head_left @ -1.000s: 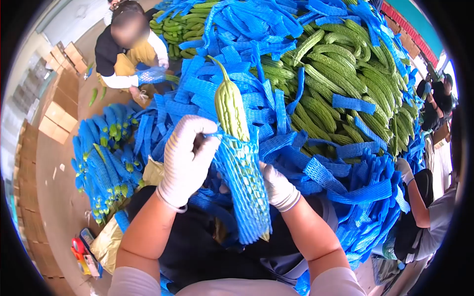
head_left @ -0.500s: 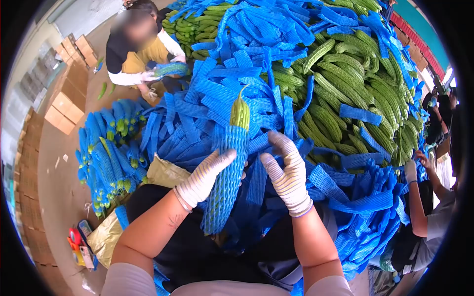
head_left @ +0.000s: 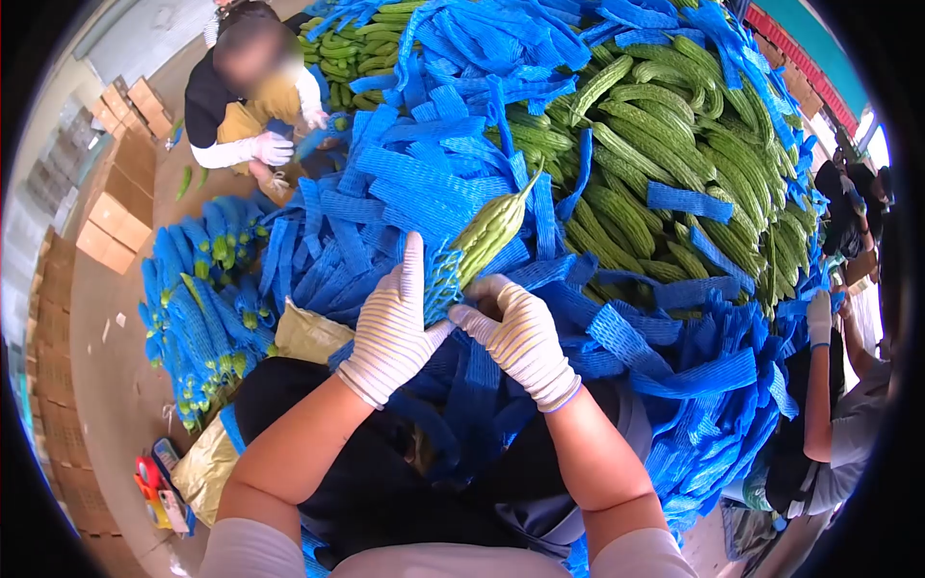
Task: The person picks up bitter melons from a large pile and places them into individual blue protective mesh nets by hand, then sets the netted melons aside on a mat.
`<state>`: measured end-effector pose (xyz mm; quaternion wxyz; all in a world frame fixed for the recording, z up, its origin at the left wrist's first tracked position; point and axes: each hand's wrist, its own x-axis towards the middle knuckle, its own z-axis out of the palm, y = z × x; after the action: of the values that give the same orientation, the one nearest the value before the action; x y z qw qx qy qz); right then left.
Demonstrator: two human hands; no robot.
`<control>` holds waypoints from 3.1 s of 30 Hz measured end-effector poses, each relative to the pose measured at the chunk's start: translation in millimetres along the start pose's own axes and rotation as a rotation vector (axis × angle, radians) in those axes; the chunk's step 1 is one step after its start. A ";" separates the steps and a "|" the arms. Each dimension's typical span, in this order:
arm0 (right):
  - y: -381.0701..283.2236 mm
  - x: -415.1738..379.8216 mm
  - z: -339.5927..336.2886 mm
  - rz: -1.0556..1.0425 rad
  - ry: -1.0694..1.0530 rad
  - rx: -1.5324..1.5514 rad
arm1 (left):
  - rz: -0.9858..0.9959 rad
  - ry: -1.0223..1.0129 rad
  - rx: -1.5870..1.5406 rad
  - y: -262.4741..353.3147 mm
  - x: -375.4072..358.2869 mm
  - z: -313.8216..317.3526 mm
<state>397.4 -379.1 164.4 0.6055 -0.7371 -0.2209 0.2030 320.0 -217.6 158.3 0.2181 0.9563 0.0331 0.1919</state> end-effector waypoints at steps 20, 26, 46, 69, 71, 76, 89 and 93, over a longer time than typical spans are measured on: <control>9.1 13.3 -26.8 -0.478 0.391 0.159 | -0.577 -0.561 -1.677 4.3 -1.4 -7.3; -2.1 -4.6 -5.1 -0.150 0.011 0.382 | -0.663 -0.593 -1.883 7.2 -6.8 -14.1; 18.4 17.3 -39.4 -0.322 0.254 0.147 | -0.338 0.474 -1.325 -79.5 -68.0 -223.2; 88.8 38.0 -19.0 -0.176 -0.196 -0.688 | -2.032 -0.155 0.287 -134.8 -659.6 -25.6; 69.8 19.7 7.7 -0.201 -0.255 -0.853 | -2.010 0.439 -0.246 -144.3 -618.6 -45.0; 97.4 -0.5 29.7 0.168 -0.646 -1.215 | -1.316 0.463 0.362 -241.4 -493.9 -92.7; 28.7 15.8 0.5 0.180 -0.279 -0.092 | -0.169 -0.259 -0.711 -24.4 -18.8 -77.3; 19.2 10.7 -6.6 0.064 -0.089 0.396 | -0.038 -0.387 -0.661 3.4 2.5 -30.6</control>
<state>411.4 -381.6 146.3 0.7214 -0.6008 -0.1795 0.2940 310.6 -208.0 186.0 0.5205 0.8521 -0.0546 0.0042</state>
